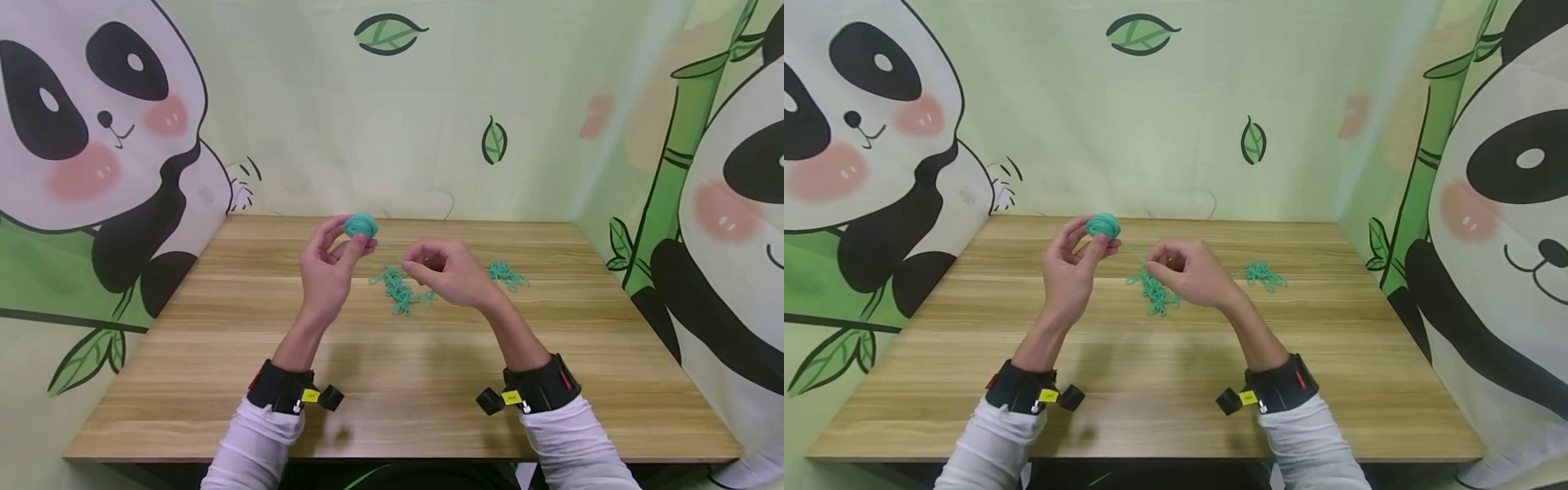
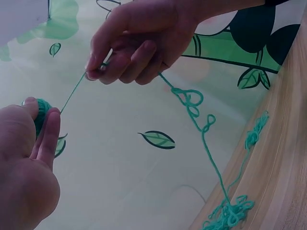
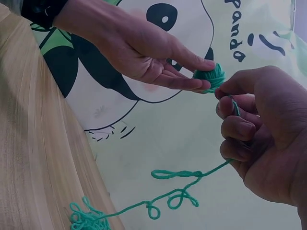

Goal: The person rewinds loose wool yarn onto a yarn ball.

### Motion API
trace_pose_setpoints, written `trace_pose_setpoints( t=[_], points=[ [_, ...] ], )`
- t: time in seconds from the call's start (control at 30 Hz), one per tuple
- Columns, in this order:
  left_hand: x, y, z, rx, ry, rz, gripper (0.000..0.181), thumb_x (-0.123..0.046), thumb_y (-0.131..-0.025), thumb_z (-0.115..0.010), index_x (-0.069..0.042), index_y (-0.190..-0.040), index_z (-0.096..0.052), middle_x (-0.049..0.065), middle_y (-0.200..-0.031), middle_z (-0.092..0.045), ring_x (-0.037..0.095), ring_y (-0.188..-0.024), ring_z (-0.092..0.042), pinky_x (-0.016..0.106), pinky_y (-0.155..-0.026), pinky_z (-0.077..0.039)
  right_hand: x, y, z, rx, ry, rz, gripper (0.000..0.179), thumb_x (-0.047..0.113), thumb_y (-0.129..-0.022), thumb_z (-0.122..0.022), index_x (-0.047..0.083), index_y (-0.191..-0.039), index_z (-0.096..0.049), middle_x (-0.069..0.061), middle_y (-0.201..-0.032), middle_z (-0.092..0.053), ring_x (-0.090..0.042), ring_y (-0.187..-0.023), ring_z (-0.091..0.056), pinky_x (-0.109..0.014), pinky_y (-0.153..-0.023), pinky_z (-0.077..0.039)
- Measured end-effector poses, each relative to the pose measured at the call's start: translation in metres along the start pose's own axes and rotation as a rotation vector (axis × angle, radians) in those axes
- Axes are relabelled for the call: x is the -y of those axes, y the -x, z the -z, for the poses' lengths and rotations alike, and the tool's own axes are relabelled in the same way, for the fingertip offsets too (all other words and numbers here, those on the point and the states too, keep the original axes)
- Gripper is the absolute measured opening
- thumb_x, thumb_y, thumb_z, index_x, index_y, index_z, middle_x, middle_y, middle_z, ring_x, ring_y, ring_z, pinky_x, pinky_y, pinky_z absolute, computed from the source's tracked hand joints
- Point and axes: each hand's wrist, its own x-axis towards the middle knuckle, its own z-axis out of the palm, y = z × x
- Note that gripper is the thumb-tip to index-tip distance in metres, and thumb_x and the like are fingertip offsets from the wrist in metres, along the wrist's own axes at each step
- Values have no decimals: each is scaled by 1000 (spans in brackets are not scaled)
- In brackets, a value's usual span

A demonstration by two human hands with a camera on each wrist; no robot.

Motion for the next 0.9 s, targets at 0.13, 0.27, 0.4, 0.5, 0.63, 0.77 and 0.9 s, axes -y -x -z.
trace_pose_setpoints(
  t=[0.13, 0.27, 0.4, 0.5, 0.63, 0.77, 0.9],
  points=[
    [2, 0, 0, 14, -46, -15, 36, -6, -99, -69, -2, -133, -61, 18, -119, -66, 38, -92, -72, 44, -86, -62, 4, 0, 1, 38, -12, 12, 11, 16, -102, -65, 9, -98, -73, -6, -74, -62, -18, -56, -50, -22, -46, -38],
    [1, 1, -1, 47, -116, -22, 35, 0, -97, -69, 1, -132, -62, 15, -117, -67, 43, -90, -71, 42, -83, -63, 10, 0, 1, 42, -27, 35, 10, 12, -101, -64, 7, -99, -72, -11, -75, -63, -19, -57, -51, -21, -48, -39],
    [-6, 4, -7, 97, -188, -23, 36, 8, -95, -68, 7, -130, -62, 17, -114, -68, 41, -86, -72, 38, -79, -64, 15, 0, 2, 27, -59, 72, 9, 7, -100, -64, 3, -101, -72, -8, -77, -64, -23, -60, -54, -21, -50, -44],
    [-13, 6, -12, 151, -220, -21, 36, 12, -93, -68, 11, -128, -62, 24, -110, -70, 37, -85, -73, 35, -76, -65, 19, -1, 3, 2, -90, 100, 9, 3, -99, -64, 0, -102, -71, -5, -77, -65, -22, -60, -54, -22, -52, -47],
    [-21, 8, -15, 237, -290, -15, 34, 11, -91, -71, 11, -125, -66, 28, -105, -73, 35, -85, -74, 28, -72, -63, 22, -3, 5, -54, -118, 123, 8, 0, -98, -64, -5, -101, -70, -9, -76, -64, -20, -57, -51, -21, -51, -45],
    [-22, 10, -17, 309, -339, 3, 34, 7, -91, -73, 8, -125, -68, 23, -107, -74, 34, -90, -72, 38, -77, -61, 20, -6, 8, -119, -95, 122, 9, -3, -98, -64, -6, -103, -71, -11, -74, -60, -17, -55, -48, -19, -49, -41],
    [-16, 11, -16, 365, -324, 21, 35, 7, -91, -73, 8, -126, -67, 22, -109, -74, 32, -96, -70, 55, -83, -59, 18, -8, 9, -143, -59, 108, 10, -6, -98, -63, -9, -105, -70, -11, -70, -57, -13, -53, -44, -18, -47, -37]
  ],
)
